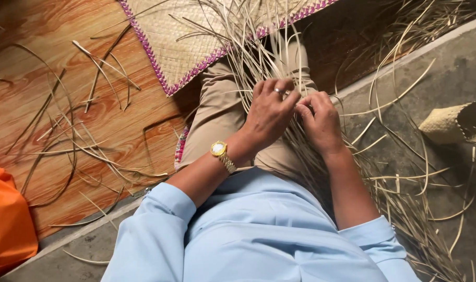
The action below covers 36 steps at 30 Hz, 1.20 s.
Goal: A person is weaving straw or dried grass strands together to create a mat or basket, occasionally using scissors to trim the material.
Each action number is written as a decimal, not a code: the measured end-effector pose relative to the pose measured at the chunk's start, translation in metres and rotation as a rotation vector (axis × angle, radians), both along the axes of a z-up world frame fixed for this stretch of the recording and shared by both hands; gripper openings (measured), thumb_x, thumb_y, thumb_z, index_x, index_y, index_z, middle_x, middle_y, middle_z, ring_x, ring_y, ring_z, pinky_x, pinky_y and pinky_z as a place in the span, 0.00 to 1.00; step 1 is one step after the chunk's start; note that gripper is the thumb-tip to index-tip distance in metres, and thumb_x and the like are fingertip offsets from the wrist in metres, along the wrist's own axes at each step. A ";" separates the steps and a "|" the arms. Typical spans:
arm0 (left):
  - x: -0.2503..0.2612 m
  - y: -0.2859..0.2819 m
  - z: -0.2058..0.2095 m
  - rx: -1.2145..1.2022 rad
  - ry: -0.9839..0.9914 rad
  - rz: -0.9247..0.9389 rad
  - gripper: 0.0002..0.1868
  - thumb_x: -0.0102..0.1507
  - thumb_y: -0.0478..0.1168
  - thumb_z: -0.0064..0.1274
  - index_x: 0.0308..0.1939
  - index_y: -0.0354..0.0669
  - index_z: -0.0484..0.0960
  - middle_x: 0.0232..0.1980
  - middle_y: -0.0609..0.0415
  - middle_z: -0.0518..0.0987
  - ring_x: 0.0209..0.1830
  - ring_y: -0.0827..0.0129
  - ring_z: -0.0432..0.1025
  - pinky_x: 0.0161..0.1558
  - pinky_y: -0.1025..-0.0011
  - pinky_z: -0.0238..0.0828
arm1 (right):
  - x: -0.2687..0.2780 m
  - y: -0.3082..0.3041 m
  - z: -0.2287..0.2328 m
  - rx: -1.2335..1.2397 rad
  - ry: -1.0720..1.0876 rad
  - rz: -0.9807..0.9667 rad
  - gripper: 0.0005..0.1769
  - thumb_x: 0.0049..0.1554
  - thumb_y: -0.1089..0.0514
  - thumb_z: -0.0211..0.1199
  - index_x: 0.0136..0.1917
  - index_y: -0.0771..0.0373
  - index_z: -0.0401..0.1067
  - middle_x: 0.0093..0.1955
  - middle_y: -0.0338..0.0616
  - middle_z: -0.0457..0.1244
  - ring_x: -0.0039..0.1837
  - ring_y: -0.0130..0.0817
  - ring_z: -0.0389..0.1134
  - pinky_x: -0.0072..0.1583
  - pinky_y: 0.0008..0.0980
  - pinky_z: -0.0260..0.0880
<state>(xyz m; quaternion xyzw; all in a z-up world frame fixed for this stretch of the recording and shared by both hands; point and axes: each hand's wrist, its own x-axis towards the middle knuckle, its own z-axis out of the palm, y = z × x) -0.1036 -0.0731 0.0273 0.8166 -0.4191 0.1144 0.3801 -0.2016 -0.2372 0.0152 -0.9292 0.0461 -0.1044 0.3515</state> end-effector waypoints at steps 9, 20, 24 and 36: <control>-0.007 0.014 -0.024 0.176 0.044 -0.016 0.22 0.55 0.49 0.64 0.39 0.38 0.71 0.36 0.45 0.73 0.38 0.45 0.75 0.44 0.52 0.70 | 0.003 0.008 0.006 0.023 0.016 0.042 0.07 0.62 0.55 0.68 0.46 0.57 0.73 0.45 0.40 0.61 0.55 0.44 0.68 0.59 0.40 0.68; -0.007 0.033 -0.009 0.264 0.560 0.030 0.05 0.57 0.51 0.56 0.36 0.68 0.80 0.41 0.64 0.76 0.39 0.53 0.77 0.41 0.57 0.77 | 0.004 0.017 0.052 0.282 0.127 -0.066 0.14 0.57 0.66 0.68 0.56 0.56 0.76 0.48 0.41 0.69 0.51 0.34 0.70 0.51 0.34 0.70; -0.011 0.036 -0.021 0.209 0.547 0.013 0.04 0.55 0.47 0.57 0.34 0.61 0.80 0.37 0.59 0.76 0.37 0.51 0.77 0.38 0.55 0.76 | 0.007 0.024 0.055 0.319 0.188 0.117 0.25 0.56 0.69 0.66 0.66 0.58 0.72 0.55 0.49 0.70 0.58 0.44 0.71 0.53 0.40 0.71; -0.039 0.044 -0.014 -0.240 0.991 0.135 0.07 0.51 0.43 0.66 0.30 0.52 0.85 0.27 0.55 0.81 0.32 0.67 0.78 0.37 0.70 0.73 | 0.009 0.030 0.060 0.691 0.222 0.060 0.33 0.61 0.68 0.62 0.77 0.60 0.59 0.53 0.48 0.69 0.53 0.27 0.69 0.50 0.25 0.73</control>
